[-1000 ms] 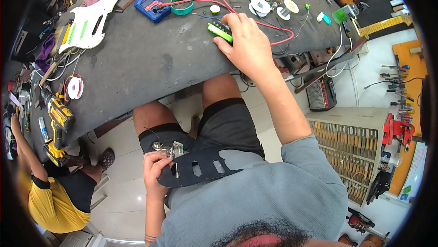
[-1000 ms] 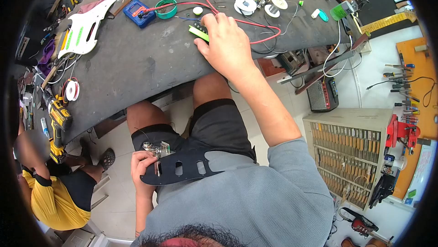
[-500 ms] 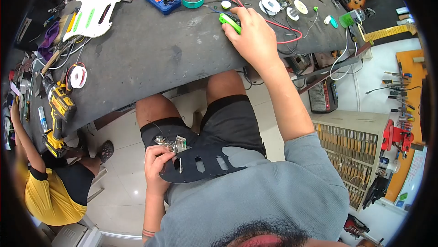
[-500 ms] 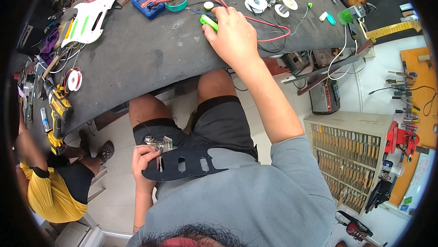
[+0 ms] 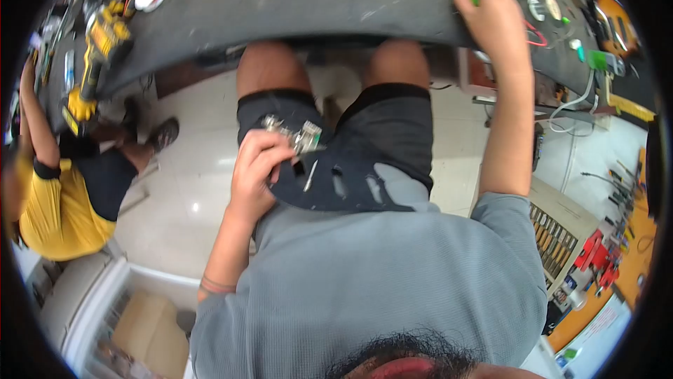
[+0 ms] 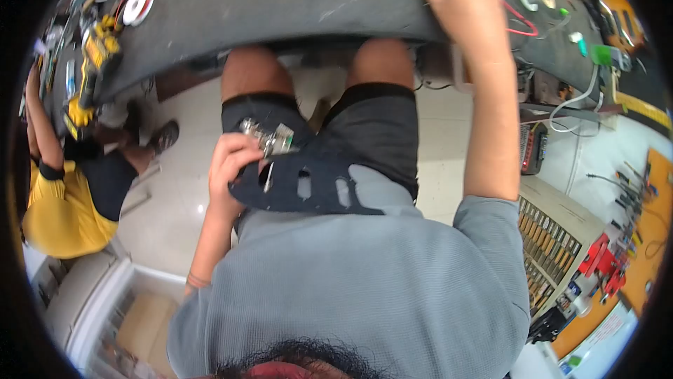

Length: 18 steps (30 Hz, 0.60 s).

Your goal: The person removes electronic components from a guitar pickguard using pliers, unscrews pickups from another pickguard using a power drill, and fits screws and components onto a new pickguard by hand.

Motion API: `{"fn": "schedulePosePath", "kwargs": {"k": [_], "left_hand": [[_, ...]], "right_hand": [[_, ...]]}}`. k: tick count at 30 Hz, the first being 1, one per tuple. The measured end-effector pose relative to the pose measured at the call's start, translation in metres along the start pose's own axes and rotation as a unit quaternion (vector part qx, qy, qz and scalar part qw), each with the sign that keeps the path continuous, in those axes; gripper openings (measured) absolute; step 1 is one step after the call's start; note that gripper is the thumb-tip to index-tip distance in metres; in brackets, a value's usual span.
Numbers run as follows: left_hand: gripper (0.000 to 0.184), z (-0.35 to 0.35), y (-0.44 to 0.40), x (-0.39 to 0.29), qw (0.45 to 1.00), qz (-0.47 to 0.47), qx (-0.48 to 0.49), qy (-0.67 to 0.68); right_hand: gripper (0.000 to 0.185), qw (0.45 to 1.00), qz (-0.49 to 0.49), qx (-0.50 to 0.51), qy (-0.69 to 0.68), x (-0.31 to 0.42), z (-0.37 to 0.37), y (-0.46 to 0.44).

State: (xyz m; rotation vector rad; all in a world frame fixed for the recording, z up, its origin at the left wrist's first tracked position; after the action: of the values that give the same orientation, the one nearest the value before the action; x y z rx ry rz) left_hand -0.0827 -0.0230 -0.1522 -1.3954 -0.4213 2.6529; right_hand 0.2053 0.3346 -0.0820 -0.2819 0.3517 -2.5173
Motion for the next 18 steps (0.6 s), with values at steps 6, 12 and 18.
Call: {"fn": "schedulePosePath", "kwargs": {"k": [6,12,18], "left_hand": [[0.036,0.000,0.002,0.006,1.000,-0.011,-0.014,0.008],[0.035,-0.002,-0.001,0.005,1.000,-0.008,-0.021,0.001],[0.040,-0.006,-0.004,0.006,0.999,-0.026,-0.034,0.008]], "right_hand": [[0.047,0.998,-0.007,-0.028,-0.055,0.012,0.011,0.009],[0.051,0.987,-0.042,-0.030,-0.153,0.002,0.013,0.017],[0.044,0.943,-0.104,-0.039,-0.314,-0.006,0.007,0.020]]}}
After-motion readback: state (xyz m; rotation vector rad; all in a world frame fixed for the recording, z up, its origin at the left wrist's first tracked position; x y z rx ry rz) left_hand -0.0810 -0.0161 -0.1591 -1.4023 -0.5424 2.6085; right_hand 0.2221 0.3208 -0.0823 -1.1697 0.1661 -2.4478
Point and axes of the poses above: each hand's wrist, its own y-axis away from the middle knuckle, its own z-axis out of the back of the hand, x = y × z, the point moved 2 cm from there along -y, towards the middle knuckle, and after that the axes turned 3 degrees about x, right-handed, at the moved point
